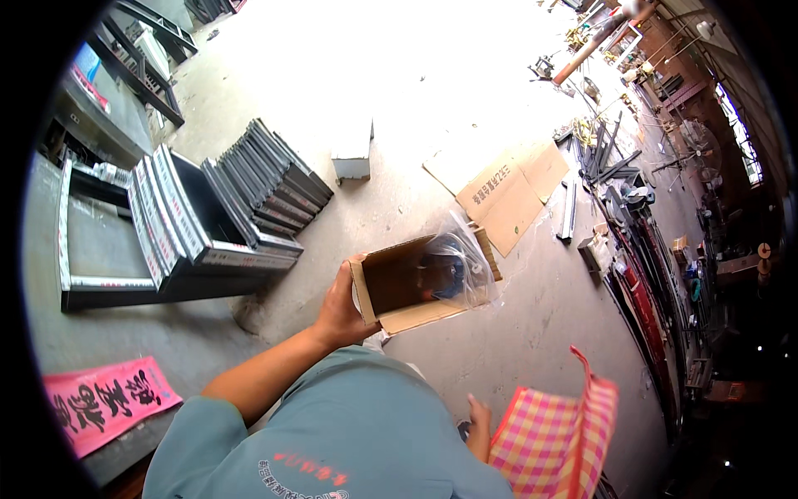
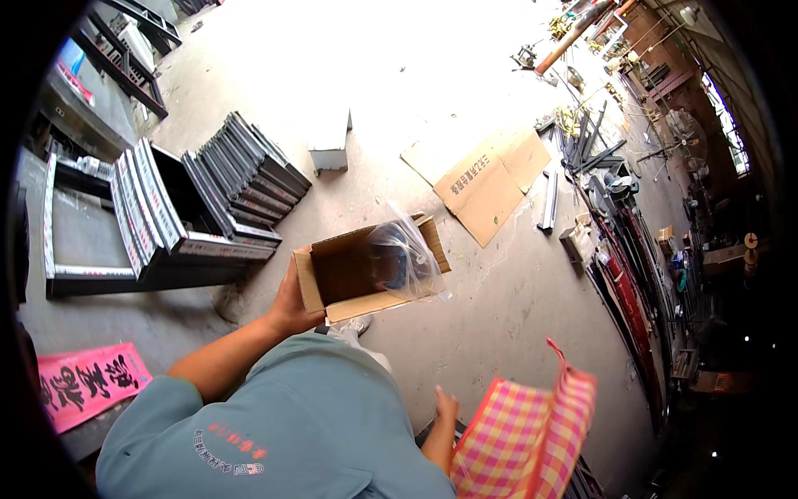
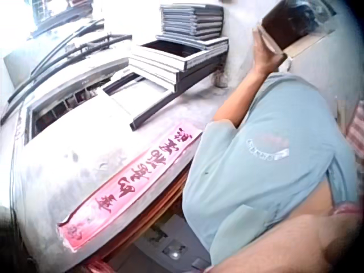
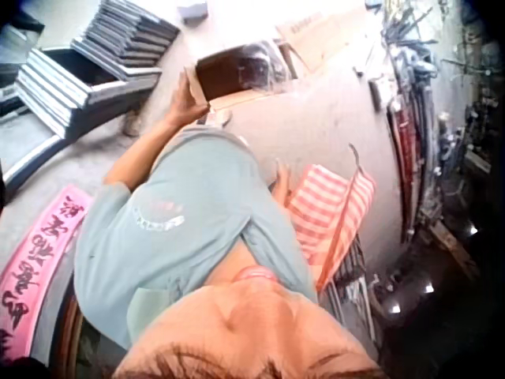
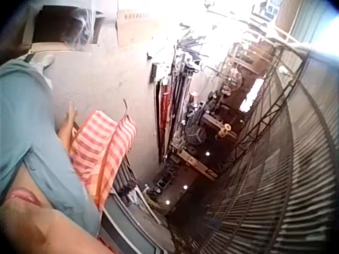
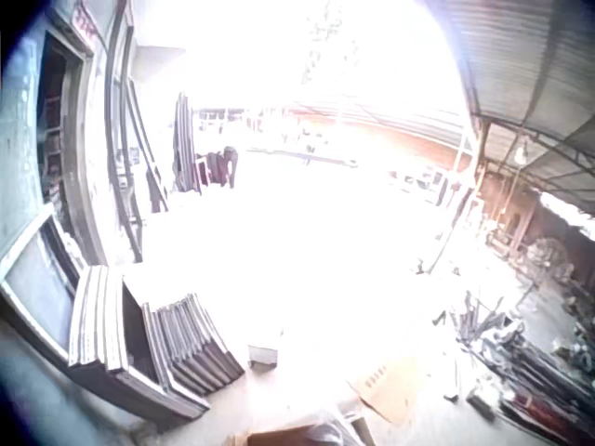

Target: The person carries a small cardboard box into a workshop, opens it, and removes a flexible coolant hose with connectors. They then attach the hose to a metalworking machine, connecting it to the existing system and securing it in place.

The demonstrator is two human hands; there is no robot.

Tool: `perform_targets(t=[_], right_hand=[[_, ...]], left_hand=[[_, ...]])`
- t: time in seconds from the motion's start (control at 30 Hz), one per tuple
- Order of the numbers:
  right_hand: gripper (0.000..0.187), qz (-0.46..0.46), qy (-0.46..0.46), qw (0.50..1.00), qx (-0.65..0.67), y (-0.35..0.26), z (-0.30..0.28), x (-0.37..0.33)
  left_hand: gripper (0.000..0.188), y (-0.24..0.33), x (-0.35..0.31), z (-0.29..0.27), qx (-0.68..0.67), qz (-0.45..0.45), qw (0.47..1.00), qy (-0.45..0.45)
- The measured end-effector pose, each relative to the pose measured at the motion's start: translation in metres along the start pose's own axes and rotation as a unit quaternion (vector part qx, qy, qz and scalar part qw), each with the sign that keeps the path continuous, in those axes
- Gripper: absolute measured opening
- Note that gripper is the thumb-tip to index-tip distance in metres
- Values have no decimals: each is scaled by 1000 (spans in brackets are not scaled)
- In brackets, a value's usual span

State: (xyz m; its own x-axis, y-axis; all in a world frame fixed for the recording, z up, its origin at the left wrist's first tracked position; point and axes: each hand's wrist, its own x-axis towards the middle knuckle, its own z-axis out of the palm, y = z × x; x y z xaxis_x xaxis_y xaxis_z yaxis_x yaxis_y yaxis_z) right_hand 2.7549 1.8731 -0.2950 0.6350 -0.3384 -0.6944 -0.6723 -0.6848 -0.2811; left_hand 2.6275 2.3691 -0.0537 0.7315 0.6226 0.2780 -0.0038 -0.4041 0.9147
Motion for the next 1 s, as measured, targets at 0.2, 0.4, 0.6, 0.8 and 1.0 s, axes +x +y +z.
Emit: perform_targets(t=[0.2, 0.4, 0.6, 0.8, 1.0], right_hand=[[72, -482, -40, 871, -84, -417, 19, -12], [64, -383, -17, 921, -68, -599, -46, 106], [66, -120, -93, 981, -121, -620, -41, 158], [69, -36, -142, 986, -75, -690, 12, 165], [74, 90, -290, 945, -120, -870, 94, 263]], left_hand=[[97, -21, 190, 24, 90, 91, 992, -2], [97, -66, 402, 44, 89, 104, 990, 17], [95, -105, 616, 61, 75, 54, 995, -24], [101, -131, 811, 80, -8, -50, 996, -76], [74, -159, 984, 137, 33, -164, 981, -96]])
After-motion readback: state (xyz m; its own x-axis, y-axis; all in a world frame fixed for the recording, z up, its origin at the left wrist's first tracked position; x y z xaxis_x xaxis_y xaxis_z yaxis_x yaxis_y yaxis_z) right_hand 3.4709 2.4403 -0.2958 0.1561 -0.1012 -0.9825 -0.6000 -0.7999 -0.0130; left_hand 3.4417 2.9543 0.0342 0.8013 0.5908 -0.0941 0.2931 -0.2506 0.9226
